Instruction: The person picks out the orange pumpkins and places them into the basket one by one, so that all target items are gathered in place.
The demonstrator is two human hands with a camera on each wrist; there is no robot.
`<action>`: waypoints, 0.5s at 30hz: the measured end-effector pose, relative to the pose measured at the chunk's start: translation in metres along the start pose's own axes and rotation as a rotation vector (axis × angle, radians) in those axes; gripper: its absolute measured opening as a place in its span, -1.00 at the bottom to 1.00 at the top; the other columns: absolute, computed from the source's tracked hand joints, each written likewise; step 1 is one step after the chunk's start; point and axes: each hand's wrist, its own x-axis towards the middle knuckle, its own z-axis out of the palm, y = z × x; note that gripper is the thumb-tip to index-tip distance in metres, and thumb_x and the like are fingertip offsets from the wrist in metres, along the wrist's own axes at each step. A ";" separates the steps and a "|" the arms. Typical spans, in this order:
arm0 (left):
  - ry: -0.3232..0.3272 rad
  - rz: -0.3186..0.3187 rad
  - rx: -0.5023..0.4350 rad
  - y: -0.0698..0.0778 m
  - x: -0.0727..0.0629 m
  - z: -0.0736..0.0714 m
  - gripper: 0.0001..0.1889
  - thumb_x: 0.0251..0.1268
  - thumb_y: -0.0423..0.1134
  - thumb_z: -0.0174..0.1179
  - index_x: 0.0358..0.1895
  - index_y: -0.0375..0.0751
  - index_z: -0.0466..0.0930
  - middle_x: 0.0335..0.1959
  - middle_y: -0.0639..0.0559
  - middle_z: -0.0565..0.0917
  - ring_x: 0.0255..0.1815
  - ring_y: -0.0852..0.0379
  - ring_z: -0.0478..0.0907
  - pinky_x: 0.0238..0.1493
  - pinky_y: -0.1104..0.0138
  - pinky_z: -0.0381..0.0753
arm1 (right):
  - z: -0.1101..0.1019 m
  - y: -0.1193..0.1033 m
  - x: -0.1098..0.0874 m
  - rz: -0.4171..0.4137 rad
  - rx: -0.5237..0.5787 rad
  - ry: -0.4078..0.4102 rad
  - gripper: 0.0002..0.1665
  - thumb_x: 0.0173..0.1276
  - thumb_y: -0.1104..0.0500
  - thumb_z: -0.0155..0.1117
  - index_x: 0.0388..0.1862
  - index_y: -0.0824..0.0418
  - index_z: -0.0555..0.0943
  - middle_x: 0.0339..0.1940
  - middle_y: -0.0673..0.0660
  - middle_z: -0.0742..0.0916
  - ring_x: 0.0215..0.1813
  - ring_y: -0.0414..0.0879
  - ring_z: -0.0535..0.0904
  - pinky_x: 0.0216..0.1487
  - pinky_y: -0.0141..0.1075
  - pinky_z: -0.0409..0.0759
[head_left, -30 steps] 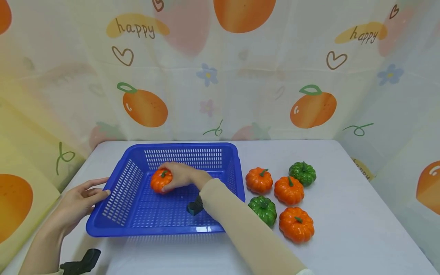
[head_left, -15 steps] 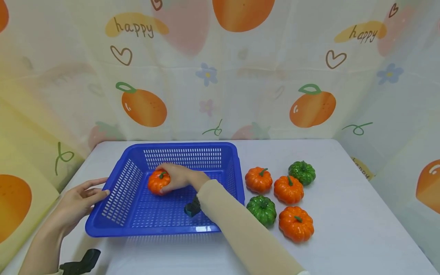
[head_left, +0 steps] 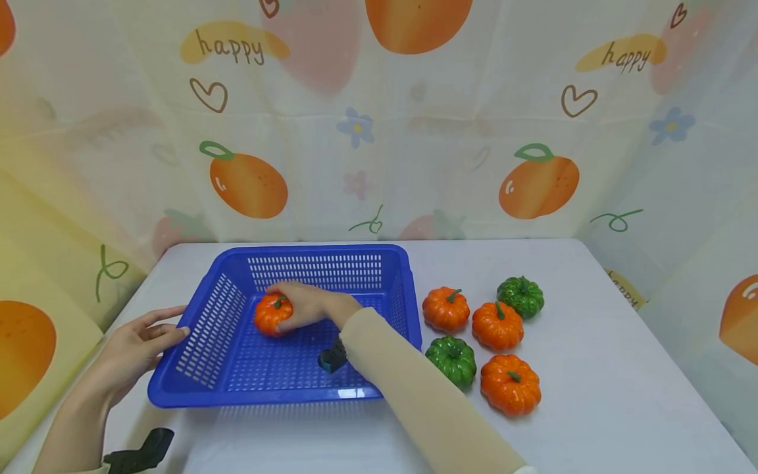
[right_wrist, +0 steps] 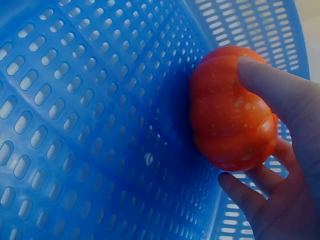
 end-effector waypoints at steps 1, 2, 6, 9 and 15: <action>0.000 0.004 -0.004 0.000 0.000 0.000 -0.35 0.26 -0.01 0.13 0.35 -0.15 0.16 -0.34 0.26 0.60 -0.35 0.20 0.60 -0.30 0.31 0.62 | -0.001 0.000 0.000 -0.007 -0.009 -0.002 -0.17 0.21 0.01 0.29 0.40 0.08 0.16 0.32 0.04 0.37 0.26 -0.16 0.30 0.25 -0.38 0.30; 0.001 0.007 -0.012 0.000 0.000 0.000 -0.38 0.26 -0.02 0.13 0.34 -0.13 0.18 -0.34 0.26 0.61 -0.36 0.20 0.60 -0.31 0.31 0.62 | -0.002 -0.001 -0.001 -0.010 -0.018 -0.003 -0.16 0.21 0.00 0.28 0.41 0.08 0.15 0.35 0.04 0.35 0.29 -0.15 0.28 0.27 -0.38 0.27; -0.004 0.022 -0.052 0.000 0.000 -0.001 -0.48 0.27 -0.07 0.14 0.27 -0.03 0.26 -0.36 0.26 0.62 -0.39 0.19 0.60 -0.34 0.30 0.62 | -0.009 -0.002 -0.004 -0.016 -0.055 -0.006 -0.14 0.22 -0.03 0.26 0.43 0.06 0.12 0.38 0.05 0.31 0.35 -0.13 0.23 0.33 -0.36 0.21; -0.004 0.025 -0.064 0.000 0.001 -0.001 -0.50 0.27 -0.09 0.14 0.26 -0.01 0.28 -0.36 0.27 0.62 -0.40 0.19 0.60 -0.36 0.30 0.62 | -0.014 -0.002 -0.008 -0.009 -0.075 -0.002 -0.16 0.24 -0.03 0.24 0.43 0.05 0.12 0.40 0.05 0.30 0.38 -0.13 0.19 0.35 -0.34 0.18; -0.004 0.024 -0.031 0.000 0.000 -0.002 -0.43 0.27 -0.06 0.13 0.31 -0.09 0.22 -0.36 0.26 0.62 -0.38 0.20 0.59 -0.33 0.30 0.62 | -0.023 -0.003 -0.014 -0.041 -0.125 0.013 -0.23 0.29 0.01 0.20 0.42 0.08 0.16 0.40 0.04 0.31 0.41 -0.14 0.15 0.37 -0.35 0.12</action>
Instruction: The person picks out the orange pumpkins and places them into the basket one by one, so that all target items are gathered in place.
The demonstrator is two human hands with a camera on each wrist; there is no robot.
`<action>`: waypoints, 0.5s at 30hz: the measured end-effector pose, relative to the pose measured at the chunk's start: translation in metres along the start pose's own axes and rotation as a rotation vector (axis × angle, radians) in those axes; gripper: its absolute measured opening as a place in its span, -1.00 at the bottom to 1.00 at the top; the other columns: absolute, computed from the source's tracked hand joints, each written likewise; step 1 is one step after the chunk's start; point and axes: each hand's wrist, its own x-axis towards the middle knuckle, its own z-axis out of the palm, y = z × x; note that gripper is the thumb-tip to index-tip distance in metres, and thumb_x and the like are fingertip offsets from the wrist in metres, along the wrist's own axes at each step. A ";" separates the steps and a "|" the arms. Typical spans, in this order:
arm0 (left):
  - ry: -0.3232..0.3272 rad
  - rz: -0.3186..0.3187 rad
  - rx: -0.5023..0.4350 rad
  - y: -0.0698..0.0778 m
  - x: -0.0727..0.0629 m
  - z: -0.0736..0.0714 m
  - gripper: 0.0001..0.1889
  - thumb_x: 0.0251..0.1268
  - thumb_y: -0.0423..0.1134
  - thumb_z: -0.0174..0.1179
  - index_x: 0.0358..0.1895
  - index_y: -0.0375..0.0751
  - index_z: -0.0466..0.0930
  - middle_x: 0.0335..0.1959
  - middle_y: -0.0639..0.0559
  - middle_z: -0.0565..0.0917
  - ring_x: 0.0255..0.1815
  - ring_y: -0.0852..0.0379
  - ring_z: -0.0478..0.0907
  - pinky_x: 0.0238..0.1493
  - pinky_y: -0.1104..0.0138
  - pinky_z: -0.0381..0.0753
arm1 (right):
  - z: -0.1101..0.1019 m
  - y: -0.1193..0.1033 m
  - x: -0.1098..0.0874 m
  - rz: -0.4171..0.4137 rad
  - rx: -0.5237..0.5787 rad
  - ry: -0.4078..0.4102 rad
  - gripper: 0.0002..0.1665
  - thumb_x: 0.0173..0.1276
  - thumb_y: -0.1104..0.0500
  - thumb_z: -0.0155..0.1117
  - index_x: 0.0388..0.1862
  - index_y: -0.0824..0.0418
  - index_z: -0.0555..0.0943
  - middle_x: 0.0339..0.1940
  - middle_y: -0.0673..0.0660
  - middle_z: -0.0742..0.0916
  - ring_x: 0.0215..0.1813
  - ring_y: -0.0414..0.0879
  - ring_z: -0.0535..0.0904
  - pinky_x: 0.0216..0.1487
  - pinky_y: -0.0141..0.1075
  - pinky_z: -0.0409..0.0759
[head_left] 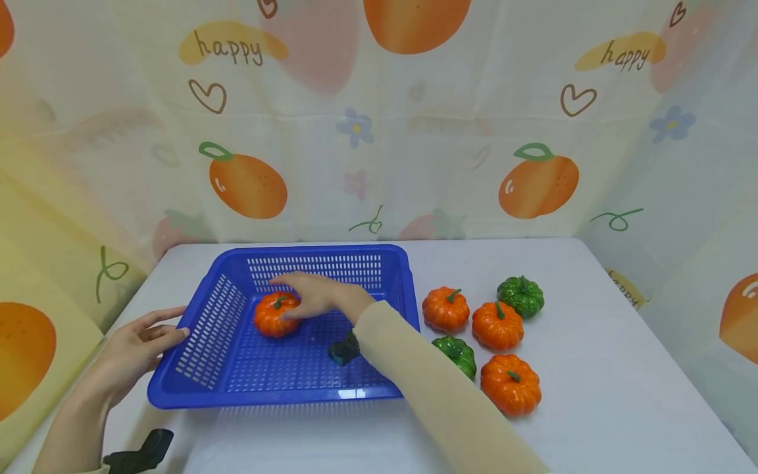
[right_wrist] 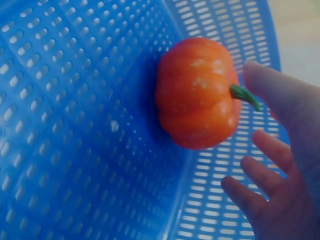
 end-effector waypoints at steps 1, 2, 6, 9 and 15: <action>0.000 0.000 0.003 0.000 0.000 0.000 -0.43 0.27 -0.05 0.13 0.31 -0.10 0.22 -0.36 0.26 0.62 -0.37 0.20 0.60 -0.33 0.30 0.62 | -0.001 0.000 -0.001 -0.008 -0.007 0.004 -0.25 0.29 0.03 0.20 0.41 0.09 0.17 0.39 0.04 0.32 0.41 -0.14 0.15 0.37 -0.36 0.12; 0.000 0.000 0.004 0.000 0.000 0.000 -0.42 0.27 -0.05 0.13 0.31 -0.10 0.21 -0.36 0.26 0.62 -0.37 0.20 0.60 -0.32 0.30 0.62 | -0.003 -0.001 -0.002 -0.013 -0.014 0.005 -0.26 0.30 0.03 0.19 0.41 0.09 0.18 0.39 0.03 0.33 0.41 -0.14 0.16 0.38 -0.36 0.11; -0.001 0.004 -0.006 0.000 0.000 0.000 -0.45 0.27 -0.06 0.13 0.30 -0.08 0.24 -0.35 0.26 0.62 -0.38 0.19 0.60 -0.33 0.30 0.62 | -0.009 -0.002 -0.008 -0.030 -0.050 0.023 -0.30 0.30 0.02 0.18 0.39 0.07 0.22 0.38 0.01 0.35 0.41 -0.14 0.16 0.39 -0.35 0.09; 0.005 0.011 -0.005 -0.001 -0.001 0.001 -0.46 0.27 -0.08 0.14 0.29 -0.07 0.25 -0.36 0.26 0.62 -0.39 0.19 0.60 -0.34 0.30 0.62 | -0.015 -0.002 -0.013 -0.039 -0.069 0.043 -0.32 0.30 0.00 0.18 0.37 0.06 0.25 0.36 0.01 0.37 0.41 -0.14 0.17 0.39 -0.35 0.10; 0.019 0.002 0.034 0.000 -0.001 0.001 -0.38 0.27 -0.02 0.13 0.33 -0.14 0.20 -0.36 0.27 0.61 -0.37 0.21 0.59 -0.31 0.32 0.62 | -0.029 -0.002 -0.024 -0.044 -0.087 0.077 -0.34 0.30 -0.01 0.18 0.36 0.05 0.28 0.32 0.01 0.42 0.37 -0.15 0.23 0.36 -0.33 0.17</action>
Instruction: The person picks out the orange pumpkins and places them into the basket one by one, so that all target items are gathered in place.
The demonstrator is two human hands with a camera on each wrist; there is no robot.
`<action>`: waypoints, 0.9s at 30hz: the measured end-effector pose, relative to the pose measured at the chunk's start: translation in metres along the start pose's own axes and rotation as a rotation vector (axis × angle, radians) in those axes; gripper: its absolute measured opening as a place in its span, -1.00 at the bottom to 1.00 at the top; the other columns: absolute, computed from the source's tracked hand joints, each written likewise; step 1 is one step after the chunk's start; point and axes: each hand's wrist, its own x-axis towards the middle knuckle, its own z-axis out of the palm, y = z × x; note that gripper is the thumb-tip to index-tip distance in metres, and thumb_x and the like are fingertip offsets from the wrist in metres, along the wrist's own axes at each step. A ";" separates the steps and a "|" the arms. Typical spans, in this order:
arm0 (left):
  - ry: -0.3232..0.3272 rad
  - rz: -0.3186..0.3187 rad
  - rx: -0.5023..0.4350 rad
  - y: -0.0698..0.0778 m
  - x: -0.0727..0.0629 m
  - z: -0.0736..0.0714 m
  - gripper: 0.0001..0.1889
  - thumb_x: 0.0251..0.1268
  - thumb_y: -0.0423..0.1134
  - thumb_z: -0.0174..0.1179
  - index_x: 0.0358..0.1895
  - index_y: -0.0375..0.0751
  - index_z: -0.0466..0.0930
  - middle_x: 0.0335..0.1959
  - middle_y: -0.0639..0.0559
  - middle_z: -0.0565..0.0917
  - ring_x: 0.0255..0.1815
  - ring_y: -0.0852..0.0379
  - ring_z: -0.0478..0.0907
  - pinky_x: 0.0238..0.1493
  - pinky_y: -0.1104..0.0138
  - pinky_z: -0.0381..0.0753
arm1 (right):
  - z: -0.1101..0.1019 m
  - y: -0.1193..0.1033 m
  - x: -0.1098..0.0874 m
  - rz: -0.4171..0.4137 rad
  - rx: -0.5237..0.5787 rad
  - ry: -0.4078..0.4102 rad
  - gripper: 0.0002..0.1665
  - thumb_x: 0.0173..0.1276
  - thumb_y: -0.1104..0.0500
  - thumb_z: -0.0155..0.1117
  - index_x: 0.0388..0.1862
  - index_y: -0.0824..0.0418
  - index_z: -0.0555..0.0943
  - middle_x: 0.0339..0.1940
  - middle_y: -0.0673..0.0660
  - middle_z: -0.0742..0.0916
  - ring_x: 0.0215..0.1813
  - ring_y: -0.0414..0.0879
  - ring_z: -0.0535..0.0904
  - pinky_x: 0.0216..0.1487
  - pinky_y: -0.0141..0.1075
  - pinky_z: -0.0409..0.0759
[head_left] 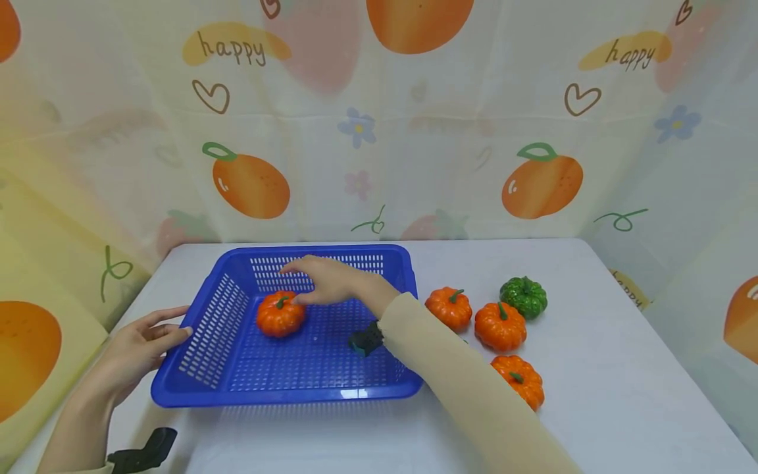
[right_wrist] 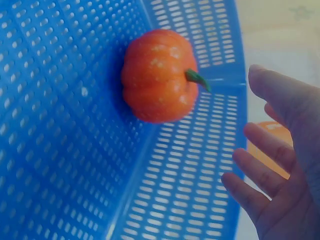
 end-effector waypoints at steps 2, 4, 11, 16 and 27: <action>-0.002 -0.011 0.005 0.001 0.000 0.000 -0.36 0.26 -0.01 0.13 0.34 -0.16 0.18 -0.35 0.27 0.61 -0.36 0.20 0.59 -0.31 0.32 0.62 | -0.004 0.000 -0.004 0.000 0.000 0.006 -0.34 0.30 -0.01 0.19 0.35 0.04 0.28 0.30 0.01 0.44 0.35 -0.15 0.26 0.34 -0.33 0.20; -0.002 -0.019 0.006 0.001 0.000 0.001 -0.35 0.26 0.00 0.13 0.35 -0.16 0.18 -0.35 0.27 0.61 -0.37 0.20 0.59 -0.31 0.32 0.62 | -0.009 0.000 -0.007 -0.002 -0.001 0.012 -0.35 0.30 -0.02 0.19 0.35 0.03 0.28 0.28 0.01 0.45 0.33 -0.15 0.29 0.33 -0.32 0.23; 0.006 -0.024 -0.010 0.000 0.000 0.001 -0.39 0.25 -0.01 0.15 0.32 -0.11 0.21 -0.36 0.28 0.60 -0.38 0.22 0.59 -0.32 0.32 0.62 | -0.025 -0.006 -0.019 -0.052 -0.005 0.052 -0.36 0.29 -0.01 0.20 0.33 0.06 0.30 0.26 -0.01 0.46 0.31 -0.18 0.31 0.31 -0.36 0.25; -0.005 -0.015 -0.043 -0.001 0.001 0.000 -0.49 0.26 -0.06 0.15 0.25 -0.01 0.29 -0.38 0.26 0.61 -0.40 0.21 0.59 -0.35 0.31 0.62 | -0.036 -0.010 -0.029 -0.063 -0.019 0.066 -0.37 0.28 -0.04 0.19 0.32 0.02 0.31 0.29 -0.03 0.43 0.33 -0.18 0.28 0.32 -0.31 0.25; -0.007 -0.018 -0.017 -0.001 0.002 0.000 -0.42 0.26 -0.02 0.14 0.31 -0.07 0.23 -0.36 0.27 0.60 -0.38 0.21 0.59 -0.32 0.32 0.62 | -0.051 -0.011 -0.054 -0.120 -0.029 0.136 -0.39 0.28 -0.01 0.20 0.30 0.05 0.34 0.29 -0.02 0.44 0.31 -0.20 0.29 0.30 -0.36 0.25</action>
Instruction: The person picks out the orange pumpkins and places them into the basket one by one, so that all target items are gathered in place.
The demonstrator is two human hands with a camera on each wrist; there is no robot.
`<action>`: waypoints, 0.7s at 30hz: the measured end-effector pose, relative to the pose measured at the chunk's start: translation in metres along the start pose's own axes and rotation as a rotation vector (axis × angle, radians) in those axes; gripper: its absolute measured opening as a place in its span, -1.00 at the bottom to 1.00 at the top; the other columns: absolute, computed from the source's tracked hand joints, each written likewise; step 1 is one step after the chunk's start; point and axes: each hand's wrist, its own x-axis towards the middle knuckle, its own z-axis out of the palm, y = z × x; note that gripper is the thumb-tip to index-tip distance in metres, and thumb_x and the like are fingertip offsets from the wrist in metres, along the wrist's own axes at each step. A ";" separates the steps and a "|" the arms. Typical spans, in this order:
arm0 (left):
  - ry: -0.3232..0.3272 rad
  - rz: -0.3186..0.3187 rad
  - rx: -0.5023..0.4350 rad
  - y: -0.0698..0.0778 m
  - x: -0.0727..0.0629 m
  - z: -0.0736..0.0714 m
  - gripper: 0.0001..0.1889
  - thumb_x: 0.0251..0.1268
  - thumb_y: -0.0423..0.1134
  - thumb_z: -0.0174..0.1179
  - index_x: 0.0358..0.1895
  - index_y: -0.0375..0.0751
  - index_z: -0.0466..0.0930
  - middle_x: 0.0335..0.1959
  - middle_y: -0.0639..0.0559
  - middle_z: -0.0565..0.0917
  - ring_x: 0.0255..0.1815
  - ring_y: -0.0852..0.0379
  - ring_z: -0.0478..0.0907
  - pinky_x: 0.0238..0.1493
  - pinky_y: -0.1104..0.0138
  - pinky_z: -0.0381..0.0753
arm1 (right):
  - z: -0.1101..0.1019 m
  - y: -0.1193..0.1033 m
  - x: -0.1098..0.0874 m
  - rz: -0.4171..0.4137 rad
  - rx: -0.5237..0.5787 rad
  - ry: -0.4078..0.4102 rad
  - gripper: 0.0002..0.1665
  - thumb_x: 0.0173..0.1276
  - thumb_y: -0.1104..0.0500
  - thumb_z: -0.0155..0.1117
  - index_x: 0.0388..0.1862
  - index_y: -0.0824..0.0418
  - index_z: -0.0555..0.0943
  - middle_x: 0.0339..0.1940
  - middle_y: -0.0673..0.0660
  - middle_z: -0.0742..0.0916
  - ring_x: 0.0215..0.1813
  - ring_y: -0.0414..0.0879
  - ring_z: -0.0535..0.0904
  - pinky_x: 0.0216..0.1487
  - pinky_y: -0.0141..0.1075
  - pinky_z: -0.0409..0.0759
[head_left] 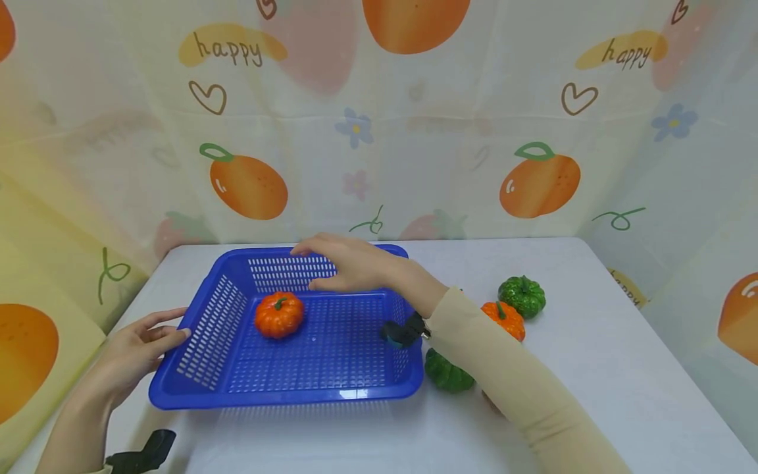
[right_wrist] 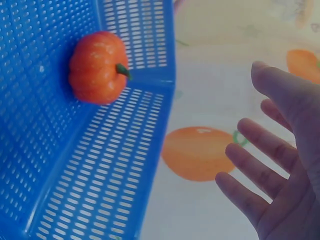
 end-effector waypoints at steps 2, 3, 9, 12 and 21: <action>0.002 -0.001 0.007 0.000 0.000 0.000 -0.40 0.25 -0.01 0.14 0.32 -0.08 0.22 -0.35 0.28 0.60 -0.38 0.21 0.59 -0.32 0.33 0.61 | -0.003 -0.001 -0.004 -0.003 -0.004 0.008 -0.38 0.28 -0.02 0.20 0.30 0.04 0.33 0.30 -0.03 0.42 0.32 -0.21 0.28 0.31 -0.36 0.25; 0.004 -0.001 0.009 0.000 0.000 0.000 -0.39 0.25 0.00 0.14 0.32 -0.09 0.22 -0.35 0.28 0.60 -0.38 0.21 0.59 -0.32 0.33 0.61 | -0.005 -0.001 -0.006 -0.004 -0.006 0.011 -0.38 0.28 -0.03 0.19 0.31 0.04 0.32 0.30 -0.04 0.42 0.32 -0.20 0.28 0.30 -0.37 0.26; 0.001 0.003 -0.002 0.001 -0.001 -0.001 -0.43 0.26 -0.03 0.14 0.30 -0.07 0.24 -0.36 0.27 0.61 -0.39 0.21 0.58 -0.33 0.33 0.61 | -0.018 -0.001 -0.022 0.007 0.059 0.048 -0.32 0.29 -0.03 0.19 0.36 0.01 0.25 0.29 -0.05 0.42 0.27 -0.20 0.33 0.25 -0.33 0.33; 0.001 0.006 -0.005 0.001 -0.001 -0.001 -0.44 0.26 -0.03 0.14 0.29 -0.04 0.26 -0.36 0.28 0.61 -0.39 0.21 0.58 -0.33 0.33 0.61 | -0.023 0.001 -0.031 0.004 0.085 0.076 -0.31 0.29 -0.03 0.19 0.37 0.00 0.24 0.28 -0.05 0.42 0.26 -0.20 0.34 0.24 -0.29 0.35; 0.002 -0.002 0.018 0.001 -0.001 -0.001 -0.40 0.25 -0.01 0.14 0.32 -0.08 0.23 -0.36 0.29 0.60 -0.39 0.21 0.58 -0.33 0.33 0.61 | -0.023 0.007 -0.058 -0.044 -0.010 0.137 -0.35 0.27 0.01 0.23 0.32 0.06 0.30 0.27 -0.03 0.44 0.30 -0.19 0.31 0.27 -0.26 0.32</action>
